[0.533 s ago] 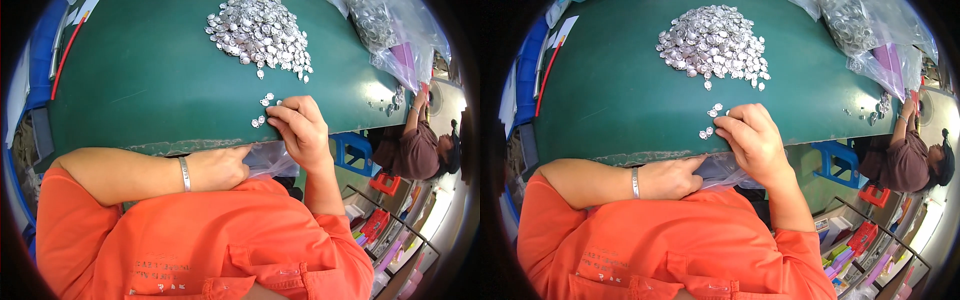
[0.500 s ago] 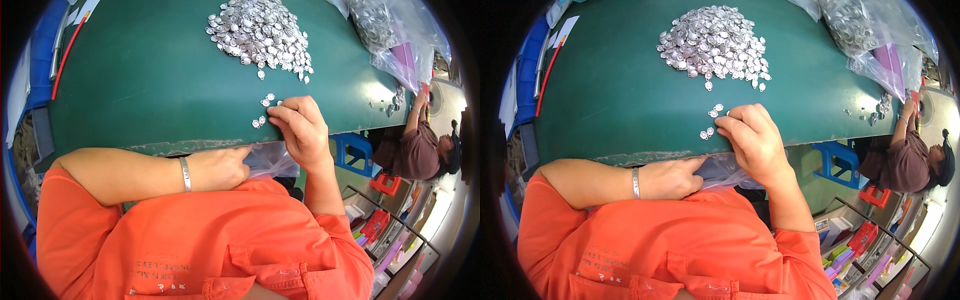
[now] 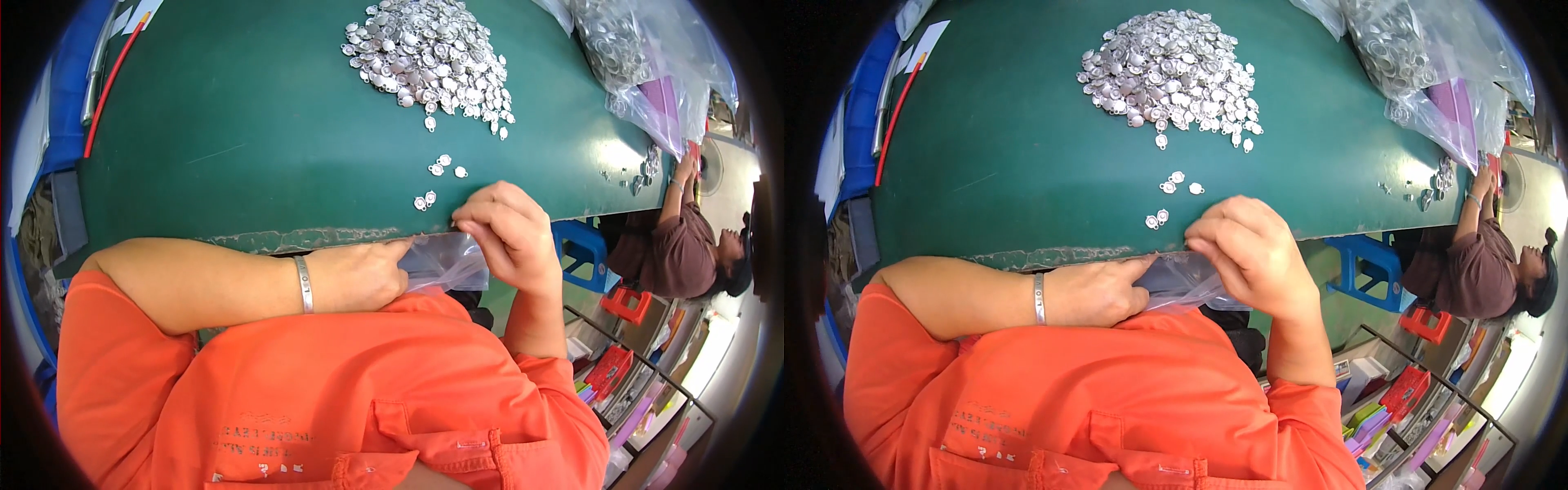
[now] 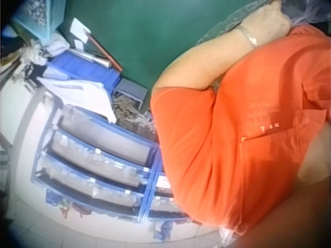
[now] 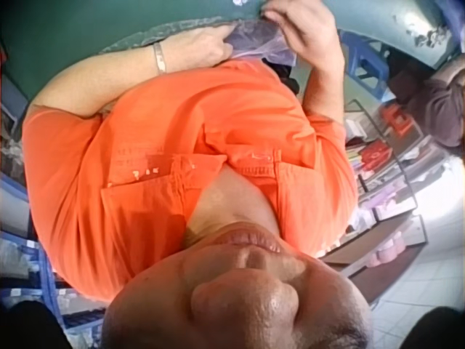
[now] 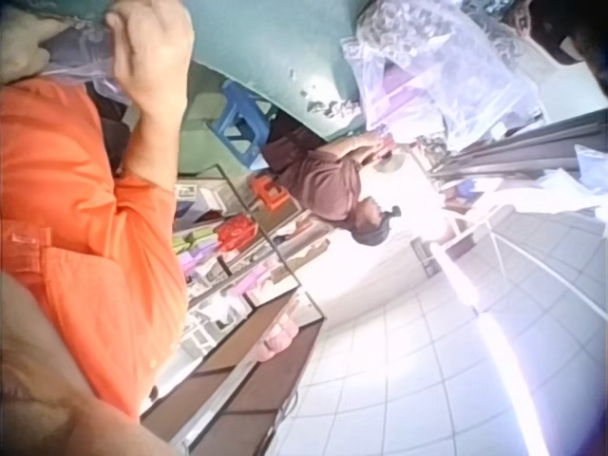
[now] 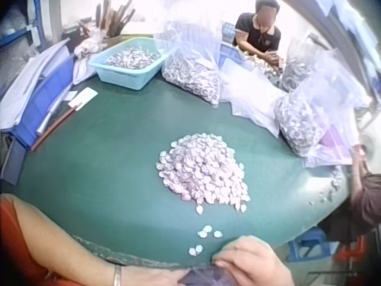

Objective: The person picks up small metal pieces from a pile on the table and places them one by one into a plastic bag held in their other hand.

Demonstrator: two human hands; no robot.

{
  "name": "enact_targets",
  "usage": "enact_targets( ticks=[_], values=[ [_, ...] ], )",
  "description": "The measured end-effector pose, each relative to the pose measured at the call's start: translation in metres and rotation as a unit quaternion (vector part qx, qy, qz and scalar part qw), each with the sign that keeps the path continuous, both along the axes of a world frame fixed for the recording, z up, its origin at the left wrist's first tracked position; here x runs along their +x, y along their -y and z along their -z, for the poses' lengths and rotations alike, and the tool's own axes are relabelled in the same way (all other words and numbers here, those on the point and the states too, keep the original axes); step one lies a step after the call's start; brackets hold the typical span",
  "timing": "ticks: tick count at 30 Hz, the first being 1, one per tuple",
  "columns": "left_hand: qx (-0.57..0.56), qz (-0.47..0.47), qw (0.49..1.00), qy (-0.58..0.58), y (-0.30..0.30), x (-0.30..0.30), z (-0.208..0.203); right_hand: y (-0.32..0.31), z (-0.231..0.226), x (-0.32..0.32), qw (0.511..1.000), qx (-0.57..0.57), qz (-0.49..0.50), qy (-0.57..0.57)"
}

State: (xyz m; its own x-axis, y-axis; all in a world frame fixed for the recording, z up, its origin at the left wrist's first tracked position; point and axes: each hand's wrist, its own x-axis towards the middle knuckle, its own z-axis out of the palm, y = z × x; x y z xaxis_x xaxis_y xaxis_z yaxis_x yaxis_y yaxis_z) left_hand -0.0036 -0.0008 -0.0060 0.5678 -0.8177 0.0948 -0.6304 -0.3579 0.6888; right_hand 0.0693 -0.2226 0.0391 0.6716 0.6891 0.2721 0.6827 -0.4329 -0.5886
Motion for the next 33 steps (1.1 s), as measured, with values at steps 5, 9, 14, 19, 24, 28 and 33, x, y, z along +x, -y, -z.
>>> enact_targets(
  ticks=[5, 9, 14, 19, 24, 28, 33],
  values=[
    [0.004, 0.014, 1.000, -0.002, 0.001, 0.004, -0.003, -0.013, 0.009, 0.006, 0.991, 0.004, 0.112, 0.071],
    [0.040, 0.018, 0.999, 0.004, 0.000, 0.003, -0.004, -0.004, 0.005, 0.012, 0.999, -0.003, 0.039, 0.021],
    [0.002, 0.010, 1.000, 0.018, 0.000, 0.000, 0.002, -0.010, -0.001, 0.016, 1.000, 0.028, 0.010, -0.010],
    [0.013, 0.025, 0.999, -0.034, 0.000, 0.006, -0.004, -0.022, 0.013, 0.022, 0.995, 0.024, 0.059, 0.071],
    [0.009, 0.021, 1.000, -0.013, 0.000, 0.002, 0.000, -0.012, 0.009, 0.019, 0.997, 0.048, 0.056, -0.012],
    [-0.002, 0.022, 1.000, 0.001, 0.001, 0.004, 0.000, 0.005, -0.011, 0.017, 0.984, 0.036, -0.074, -0.159],
    [-0.042, -0.024, 0.998, -0.040, 0.003, 0.006, -0.005, -0.027, 0.003, 0.021, 0.999, 0.031, 0.022, 0.022]
  ],
)
